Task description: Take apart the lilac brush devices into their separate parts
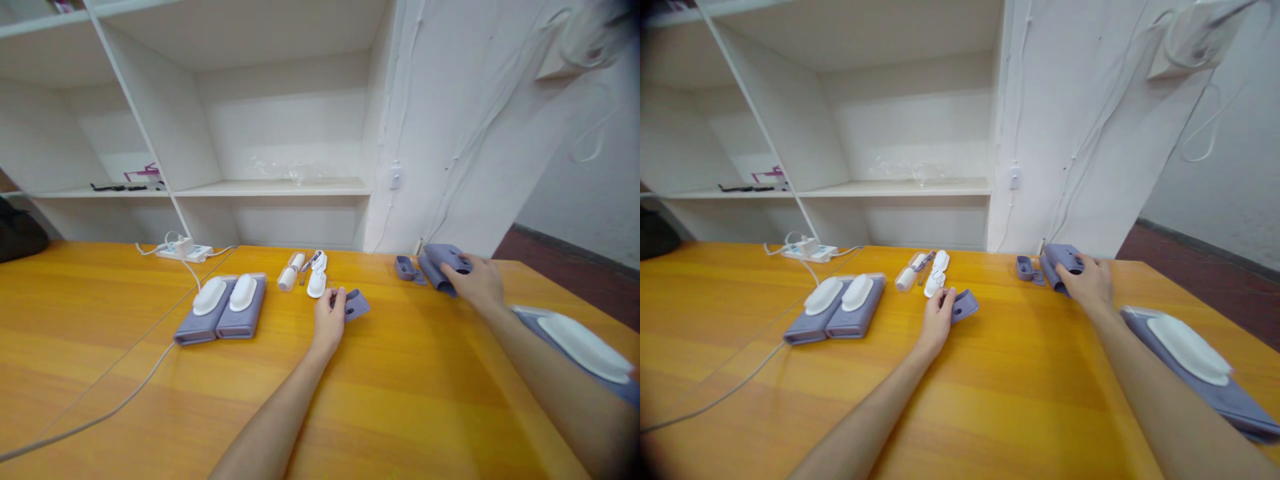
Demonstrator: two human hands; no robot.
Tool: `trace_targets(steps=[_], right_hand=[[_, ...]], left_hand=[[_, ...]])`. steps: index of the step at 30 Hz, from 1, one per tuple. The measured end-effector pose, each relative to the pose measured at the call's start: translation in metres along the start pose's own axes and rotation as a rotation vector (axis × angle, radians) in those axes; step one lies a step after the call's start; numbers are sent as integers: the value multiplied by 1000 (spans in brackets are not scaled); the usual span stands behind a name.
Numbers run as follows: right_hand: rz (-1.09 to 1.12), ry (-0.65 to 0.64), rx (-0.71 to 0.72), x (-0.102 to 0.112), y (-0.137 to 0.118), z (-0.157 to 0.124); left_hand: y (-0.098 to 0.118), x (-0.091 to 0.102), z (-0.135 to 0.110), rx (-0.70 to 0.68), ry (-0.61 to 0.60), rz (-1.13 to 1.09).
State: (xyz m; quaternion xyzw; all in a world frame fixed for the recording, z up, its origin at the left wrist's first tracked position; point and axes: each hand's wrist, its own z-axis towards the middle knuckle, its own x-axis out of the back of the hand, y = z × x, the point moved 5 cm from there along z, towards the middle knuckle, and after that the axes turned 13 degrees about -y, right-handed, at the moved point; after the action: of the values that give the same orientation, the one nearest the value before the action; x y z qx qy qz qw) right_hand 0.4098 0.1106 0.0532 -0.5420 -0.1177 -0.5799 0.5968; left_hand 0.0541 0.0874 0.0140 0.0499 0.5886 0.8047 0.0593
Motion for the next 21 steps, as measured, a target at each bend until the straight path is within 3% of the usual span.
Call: trace_targets(steps=[9,13,15,17,19,21], right_hand=[[-36,-48,17,-19,9,13],[-24,158,-6,-3,-7,-8],[71,301,66,5,-28,-34],[197,355,147,4,-54,-66],[390,235,233,-10,-82,-98],[717,-7,175,-34,-106,-125]], left_hand=[[2,1,0,11,-5,26],[1,1,1,9,-10,49],[1,1,1,6,-15,64],[1,0,1,0,-18,81],[2,0,0,-8,-16,97],[4,-1,-1,-32,-29,128]])
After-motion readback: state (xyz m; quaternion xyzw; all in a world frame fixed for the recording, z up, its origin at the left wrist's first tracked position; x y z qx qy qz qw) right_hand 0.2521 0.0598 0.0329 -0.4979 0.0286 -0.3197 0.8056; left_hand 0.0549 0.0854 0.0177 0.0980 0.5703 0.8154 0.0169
